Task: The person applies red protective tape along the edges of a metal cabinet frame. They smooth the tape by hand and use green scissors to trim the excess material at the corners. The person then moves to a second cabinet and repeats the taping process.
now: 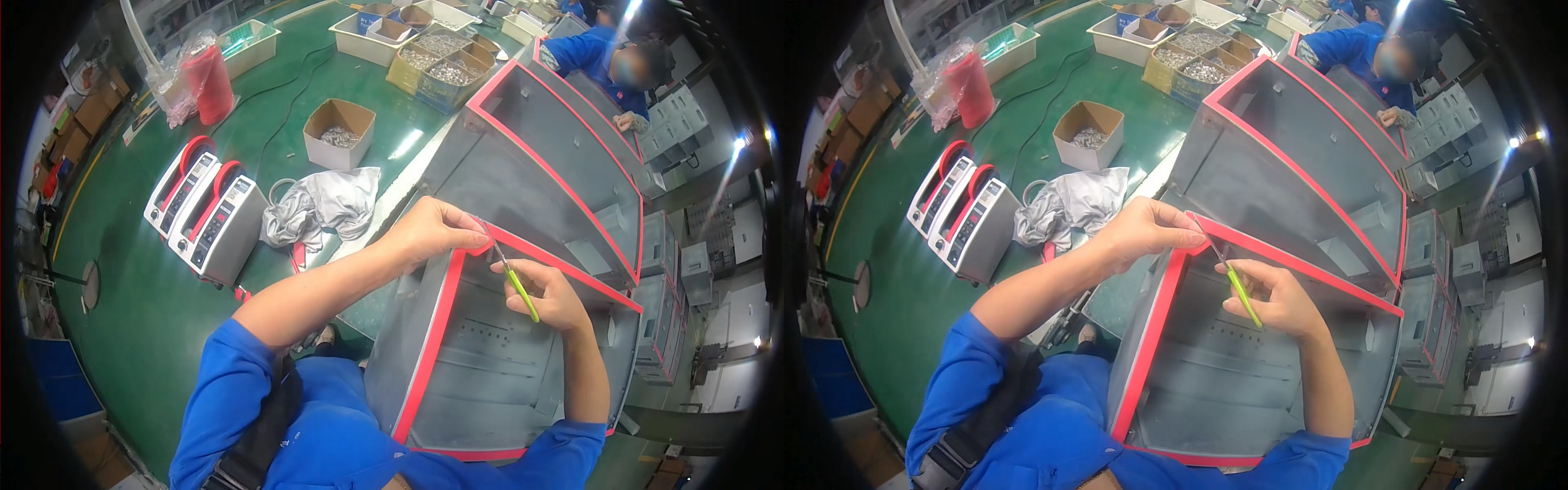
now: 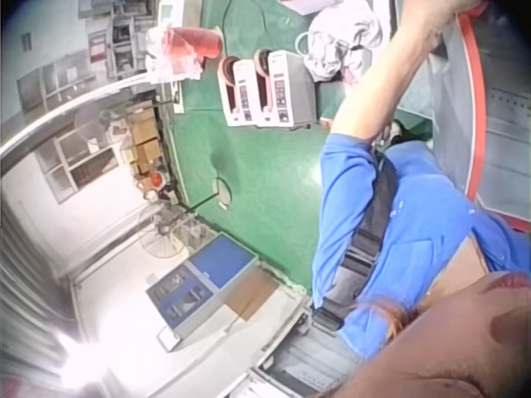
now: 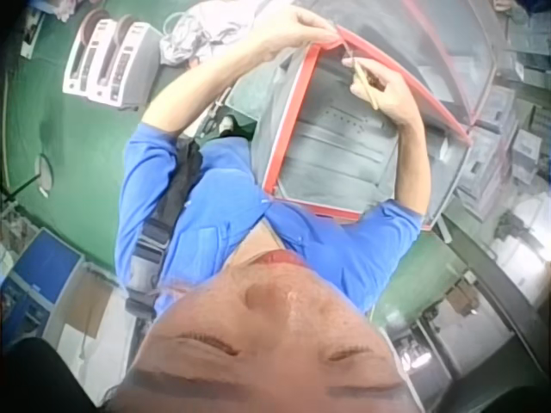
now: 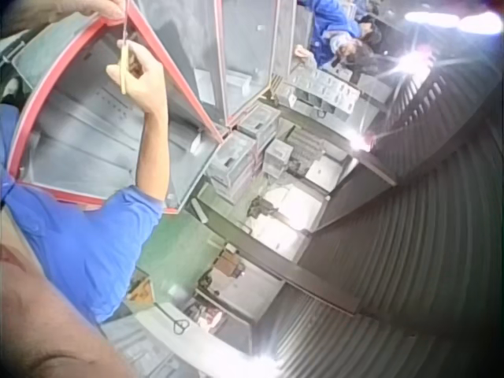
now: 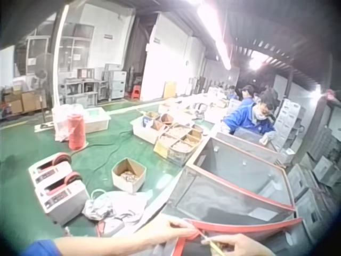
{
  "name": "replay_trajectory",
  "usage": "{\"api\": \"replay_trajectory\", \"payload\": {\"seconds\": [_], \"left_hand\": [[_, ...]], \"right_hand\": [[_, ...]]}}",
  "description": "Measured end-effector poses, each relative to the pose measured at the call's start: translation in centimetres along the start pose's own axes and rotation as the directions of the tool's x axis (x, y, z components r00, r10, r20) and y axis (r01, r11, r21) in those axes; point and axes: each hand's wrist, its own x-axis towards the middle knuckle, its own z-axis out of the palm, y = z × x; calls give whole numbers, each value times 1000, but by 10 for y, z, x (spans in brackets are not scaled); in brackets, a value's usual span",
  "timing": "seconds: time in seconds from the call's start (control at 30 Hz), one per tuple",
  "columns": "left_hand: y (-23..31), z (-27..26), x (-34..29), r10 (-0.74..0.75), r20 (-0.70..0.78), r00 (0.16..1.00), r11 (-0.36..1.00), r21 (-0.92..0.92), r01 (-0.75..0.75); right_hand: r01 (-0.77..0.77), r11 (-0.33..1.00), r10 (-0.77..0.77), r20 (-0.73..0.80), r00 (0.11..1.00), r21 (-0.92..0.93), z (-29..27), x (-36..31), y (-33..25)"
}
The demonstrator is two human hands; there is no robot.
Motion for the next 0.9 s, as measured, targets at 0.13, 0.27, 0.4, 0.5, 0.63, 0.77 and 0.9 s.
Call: {"api": "replay_trajectory", "payload": {"seconds": [0.13, 0.27, 0.4, 0.5, 0.63, 0.77, 0.9], "left_hand": [[0, 0, 0, 10, -6, 1000, 1000, 8, -10], [0, 1, 1, 7, -5, 1000, 1000, 19, -7], [2, 0, 1, -6, -7, 1000, 999, 42, 6], [-1, 0, 2, 5, -4, 1000, 999, 34, -5], [-4, -1, 4, 21, 7, 1000, 1000, 21, -21], [-5, -1, 5, 17, 5, 1000, 999, 27, -17], [-5, -1, 5, 7, 7, 1000, 1000, 31, -7]], "right_hand": [[-12, 999, 12, -15, 1000, -37, 2, 0, -1], [-31, 998, 30, -22, 999, -46, 3, 0, -5], [-31, 996, 30, -20, 999, -78, 3, 1, -7], [-21, 996, 19, -21, 1000, -92, 3, 1, -6], [-35, 993, 31, -38, 999, -116, 4, 1, -6], [-21, 991, 14, -52, 999, -130, 4, 1, -5], [-7, 988, -3, -64, 998, -154, 3, 1, -1]]}}
